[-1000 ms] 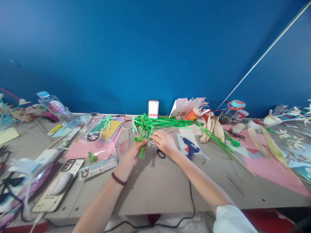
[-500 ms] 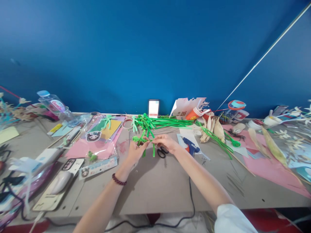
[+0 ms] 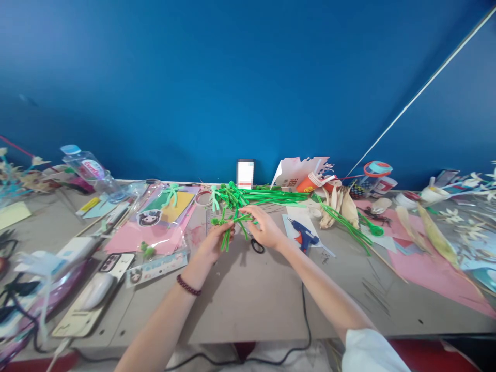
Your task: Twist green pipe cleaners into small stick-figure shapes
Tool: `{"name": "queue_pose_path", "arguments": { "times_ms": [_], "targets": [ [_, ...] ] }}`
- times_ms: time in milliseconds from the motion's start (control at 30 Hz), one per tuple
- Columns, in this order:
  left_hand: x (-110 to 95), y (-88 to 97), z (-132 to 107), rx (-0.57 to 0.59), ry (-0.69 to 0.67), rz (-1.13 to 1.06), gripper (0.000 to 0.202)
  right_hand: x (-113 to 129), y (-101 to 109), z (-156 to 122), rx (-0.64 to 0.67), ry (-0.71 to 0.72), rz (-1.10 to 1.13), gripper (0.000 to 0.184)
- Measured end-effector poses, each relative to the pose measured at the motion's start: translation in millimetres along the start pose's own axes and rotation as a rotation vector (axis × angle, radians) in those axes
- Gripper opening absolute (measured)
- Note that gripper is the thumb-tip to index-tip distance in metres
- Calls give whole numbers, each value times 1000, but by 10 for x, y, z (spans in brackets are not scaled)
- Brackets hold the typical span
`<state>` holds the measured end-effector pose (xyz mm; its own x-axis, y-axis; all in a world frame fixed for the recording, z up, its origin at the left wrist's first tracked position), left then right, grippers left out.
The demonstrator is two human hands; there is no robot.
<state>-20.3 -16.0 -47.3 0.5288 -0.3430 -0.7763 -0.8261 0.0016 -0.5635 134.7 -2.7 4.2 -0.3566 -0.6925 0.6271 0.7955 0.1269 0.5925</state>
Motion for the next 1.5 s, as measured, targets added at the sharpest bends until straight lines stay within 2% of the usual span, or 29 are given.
{"name": "queue_pose_path", "arguments": {
  "times_ms": [100, 233, 367, 500, 633, 700, 867, 933, 1000, 1033, 1100, 1267, 1400, 1500],
  "targets": [
    [19, 12, 6, 14, 71, -95, 14, 40, -15, -16, -4, 162, -279, 41],
    [36, 23, 16, 23, 104, -141, 12, 51, -35, -28, -7, 289, -490, 25],
    [47, 8, 22, 45, 112, -129, 15, 34, -33, -42, -39, 327, -508, 19],
    [53, 1, 24, -26, 50, -51, 18, -5, -43, -40, -122, 250, -326, 17],
    [29, 0, 7, -116, -147, 100, 20, -46, -40, -8, -228, 46, -31, 12],
    [4, -9, -21, -149, -249, 213, 19, -89, -45, 9, -243, -127, 131, 14],
    [-72, -81, -125, -173, -431, 405, 19, -267, -207, -31, -125, -760, 797, 22],
    [-98, -110, -157, -167, -484, 423, 19, -285, -281, -56, -74, -922, 1025, 24],
    [-113, -125, -170, -163, -508, 438, 20, -281, -310, -67, -49, -978, 1098, 25],
    [-113, -125, -168, -166, -501, 442, 19, -274, -304, -65, -43, -958, 1067, 25],
    [-99, -107, -147, -177, -462, 446, 19, -258, -253, -51, -75, -831, 866, 25],
    [-18, 22, -38, -220, -352, 338, 21, -152, -59, -42, -285, -317, 38, 26],
    [42, 104, 36, -204, -264, 210, 20, -83, -76, -55, -138, 80, -350, 18],
    [45, 97, 40, -186, -224, 161, 19, -100, -87, -72, -84, 194, -482, 24]
  ]
}}
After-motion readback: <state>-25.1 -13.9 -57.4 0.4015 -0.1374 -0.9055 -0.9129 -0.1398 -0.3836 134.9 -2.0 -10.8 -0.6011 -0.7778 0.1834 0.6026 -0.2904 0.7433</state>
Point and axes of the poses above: each hand's wrist, its own z-axis towards the middle knuckle, its own y-axis out of the back of the hand, x = y × z, the point moved 3 cm from there along z, towards the middle knuckle
